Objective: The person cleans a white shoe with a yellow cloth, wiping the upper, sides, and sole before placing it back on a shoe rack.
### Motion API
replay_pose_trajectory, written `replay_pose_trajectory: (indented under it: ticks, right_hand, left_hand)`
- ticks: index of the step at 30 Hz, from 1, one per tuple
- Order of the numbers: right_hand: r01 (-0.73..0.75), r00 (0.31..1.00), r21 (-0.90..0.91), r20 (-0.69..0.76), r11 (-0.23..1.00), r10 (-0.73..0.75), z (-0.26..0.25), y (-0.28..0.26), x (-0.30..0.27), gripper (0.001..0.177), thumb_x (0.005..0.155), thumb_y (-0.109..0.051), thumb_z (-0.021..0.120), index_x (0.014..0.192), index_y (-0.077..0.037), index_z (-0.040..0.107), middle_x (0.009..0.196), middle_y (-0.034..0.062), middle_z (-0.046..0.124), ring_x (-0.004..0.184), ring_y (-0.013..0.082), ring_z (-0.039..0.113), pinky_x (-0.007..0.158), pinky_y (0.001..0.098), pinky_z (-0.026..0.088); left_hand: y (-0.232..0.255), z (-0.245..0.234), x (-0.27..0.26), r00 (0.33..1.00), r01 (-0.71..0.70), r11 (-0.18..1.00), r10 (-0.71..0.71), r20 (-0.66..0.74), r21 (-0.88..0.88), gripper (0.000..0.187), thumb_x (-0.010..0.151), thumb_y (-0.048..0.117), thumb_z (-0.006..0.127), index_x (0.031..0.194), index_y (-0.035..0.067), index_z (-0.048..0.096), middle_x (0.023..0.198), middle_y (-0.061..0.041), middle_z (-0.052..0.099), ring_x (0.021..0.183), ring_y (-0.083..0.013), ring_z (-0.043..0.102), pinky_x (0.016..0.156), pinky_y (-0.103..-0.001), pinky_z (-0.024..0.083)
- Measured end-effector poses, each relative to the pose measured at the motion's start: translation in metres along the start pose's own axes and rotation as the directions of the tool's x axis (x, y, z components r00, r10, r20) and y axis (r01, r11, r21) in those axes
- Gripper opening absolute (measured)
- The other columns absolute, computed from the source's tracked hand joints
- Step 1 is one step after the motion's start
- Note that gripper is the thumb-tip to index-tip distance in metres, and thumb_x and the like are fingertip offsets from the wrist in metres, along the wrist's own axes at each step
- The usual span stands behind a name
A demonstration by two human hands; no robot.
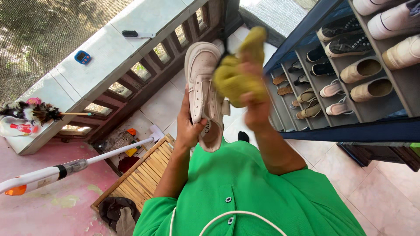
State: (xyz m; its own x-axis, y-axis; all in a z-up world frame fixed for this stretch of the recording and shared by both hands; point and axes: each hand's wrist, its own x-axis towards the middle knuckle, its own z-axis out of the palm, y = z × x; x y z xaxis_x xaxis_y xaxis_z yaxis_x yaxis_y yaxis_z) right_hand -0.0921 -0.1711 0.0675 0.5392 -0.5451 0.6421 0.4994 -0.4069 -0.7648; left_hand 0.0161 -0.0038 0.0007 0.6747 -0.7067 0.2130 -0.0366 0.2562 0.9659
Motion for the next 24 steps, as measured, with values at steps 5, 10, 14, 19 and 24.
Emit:
replay_pose_trajectory:
  ticks: [5, 10, 14, 19, 24]
  right_hand:
    - [-0.055, 0.910, -0.337, 0.371, 0.940, 0.187, 0.033, -0.016, -0.023, 0.049, 0.106, -0.028, 0.057, 0.143, 0.004, 0.054, 0.146, 0.0184, 0.060, 0.134, 0.0289, 0.060, 0.112, 0.0421, 0.049]
    - [-0.068, 0.850, -0.061, 0.519, 0.996, 0.089, 0.007, -0.003, -0.054, 0.032, 0.111, -0.026, 0.053, 0.126, -0.001, 0.067, 0.131, 0.0134, 0.072, 0.125, 0.0277, 0.070, 0.111, 0.0401, 0.052]
    - [-0.618, 0.766, 0.218, 0.381, 0.755, 0.517, -0.036, 0.039, -0.075, 0.037, 0.108, -0.031, 0.058, 0.118, 0.002, 0.070, 0.104, 0.0086, 0.074, 0.096, 0.0157, 0.068, 0.091, 0.0325, 0.056]
    - [-0.279, 0.877, 0.494, -0.218, 0.823, 0.428, -0.064, 0.057, -0.038, 0.035, 0.111, -0.034, 0.057, 0.129, -0.005, 0.062, 0.126, 0.0101, 0.066, 0.114, 0.0198, 0.066, 0.105, 0.0381, 0.052]
    - [0.170, 0.939, -0.481, 0.344, 0.860, 0.007, 0.003, 0.039, -0.028, 0.036, 0.107, -0.026, 0.061, 0.137, -0.006, 0.063, 0.142, 0.0156, 0.064, 0.135, 0.0383, 0.060, 0.120, 0.0515, 0.039]
  left_hand:
    - [-0.006, -0.005, 0.003, 0.993, -0.017, 0.982, -0.007, -0.122, -0.188, 0.120, 0.083, 0.062, 0.078, 0.165, -0.002, 0.019, 0.162, -0.021, 0.040, 0.150, -0.0322, 0.042, 0.126, -0.043, 0.033]
    - [-0.015, -0.027, 0.001, 0.962, 0.021, 1.000, -0.027, -0.272, -0.022, 0.129, 0.077, 0.082, 0.065, 0.166, 0.001, 0.018, 0.169, -0.021, 0.026, 0.155, -0.0347, 0.033, 0.126, -0.048, 0.033]
    - [-0.008, -0.039, 0.002, 0.934, 0.004, 1.000, 0.003, -0.357, 0.018, 0.125, 0.079, 0.077, 0.067, 0.166, -0.001, 0.022, 0.172, -0.027, 0.026, 0.159, -0.0398, 0.029, 0.129, -0.050, 0.026]
    - [-0.003, -0.027, 0.009, 0.971, 0.029, 1.000, -0.030, -0.237, -0.011, 0.127, 0.074, 0.074, 0.070, 0.164, 0.001, 0.017, 0.165, -0.024, 0.030, 0.151, -0.0389, 0.038, 0.122, -0.049, 0.038]
    - [-0.016, -0.004, -0.004, 1.000, 0.002, 1.000, -0.002, 0.002, 0.011, 0.113, 0.086, 0.058, 0.075, 0.166, -0.002, 0.023, 0.166, -0.021, 0.040, 0.154, -0.0312, 0.039, 0.127, -0.039, 0.029]
